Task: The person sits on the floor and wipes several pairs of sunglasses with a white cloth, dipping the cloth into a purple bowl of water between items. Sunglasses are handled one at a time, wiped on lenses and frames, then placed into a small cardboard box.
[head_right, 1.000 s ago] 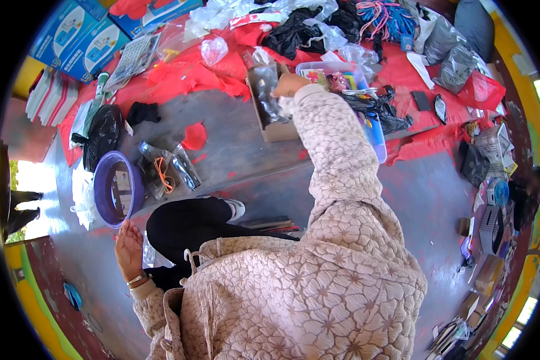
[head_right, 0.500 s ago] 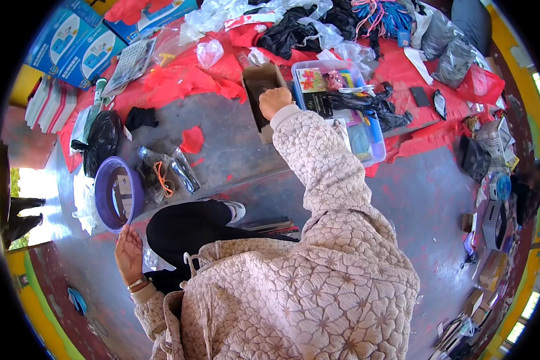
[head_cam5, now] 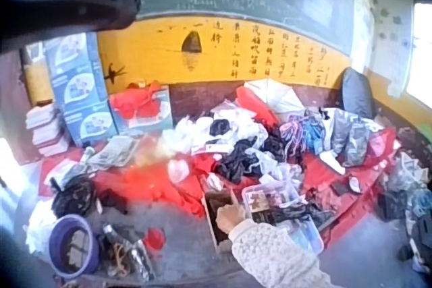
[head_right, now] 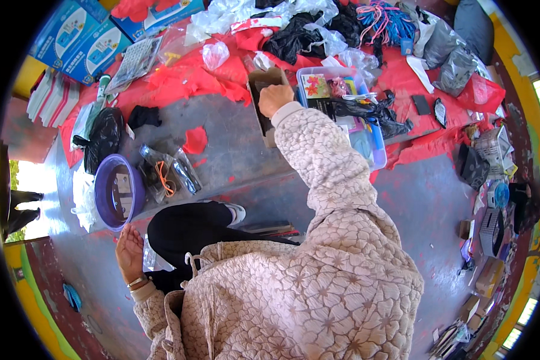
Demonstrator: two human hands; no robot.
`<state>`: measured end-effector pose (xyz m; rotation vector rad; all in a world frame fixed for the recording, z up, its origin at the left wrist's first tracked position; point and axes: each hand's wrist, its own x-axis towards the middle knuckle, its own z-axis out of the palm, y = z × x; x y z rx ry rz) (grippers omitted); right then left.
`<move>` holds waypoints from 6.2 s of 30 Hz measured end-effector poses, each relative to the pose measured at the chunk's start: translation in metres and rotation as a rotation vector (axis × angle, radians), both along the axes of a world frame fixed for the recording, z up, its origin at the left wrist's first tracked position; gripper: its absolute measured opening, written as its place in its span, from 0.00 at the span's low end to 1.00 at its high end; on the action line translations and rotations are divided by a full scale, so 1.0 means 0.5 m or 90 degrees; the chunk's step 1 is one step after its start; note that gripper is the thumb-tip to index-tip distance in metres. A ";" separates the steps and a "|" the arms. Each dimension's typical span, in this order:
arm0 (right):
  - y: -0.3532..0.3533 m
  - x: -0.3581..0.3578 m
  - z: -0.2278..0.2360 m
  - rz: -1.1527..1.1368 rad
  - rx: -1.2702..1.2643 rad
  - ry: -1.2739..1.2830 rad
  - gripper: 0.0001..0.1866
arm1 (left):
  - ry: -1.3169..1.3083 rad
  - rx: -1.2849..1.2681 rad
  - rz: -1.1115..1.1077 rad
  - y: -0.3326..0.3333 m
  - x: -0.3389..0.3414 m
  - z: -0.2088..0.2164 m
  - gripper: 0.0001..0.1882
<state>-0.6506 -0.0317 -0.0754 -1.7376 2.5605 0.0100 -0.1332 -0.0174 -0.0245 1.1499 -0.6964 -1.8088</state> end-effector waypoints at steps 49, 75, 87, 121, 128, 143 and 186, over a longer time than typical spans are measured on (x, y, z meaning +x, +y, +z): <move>-0.178 0.566 -0.195 0.152 0.281 -0.130 0.27 | -0.006 -0.026 0.043 -0.073 0.182 0.018 0.12; -0.187 0.404 -0.195 0.063 0.223 -1.018 0.11 | -0.035 -0.008 0.015 -0.061 0.173 0.012 0.11; -0.198 0.664 0.126 0.367 0.302 -1.201 0.12 | -0.071 -0.088 0.048 -0.056 0.148 0.045 0.19; -0.160 1.009 0.135 0.708 -0.446 -0.637 0.08 | 0.064 -0.069 0.142 0.070 0.211 0.054 0.15; -0.195 0.975 0.167 0.396 -0.471 -0.807 0.08 | 0.090 -0.074 0.142 0.063 0.215 0.056 0.16; -0.189 0.988 0.173 0.484 -0.494 -0.749 0.07 | 0.142 0.008 0.267 0.058 0.238 0.037 0.17; -0.029 1.059 0.128 0.957 -0.065 -0.818 0.07 | -0.072 -0.270 0.540 0.058 0.311 0.062 0.20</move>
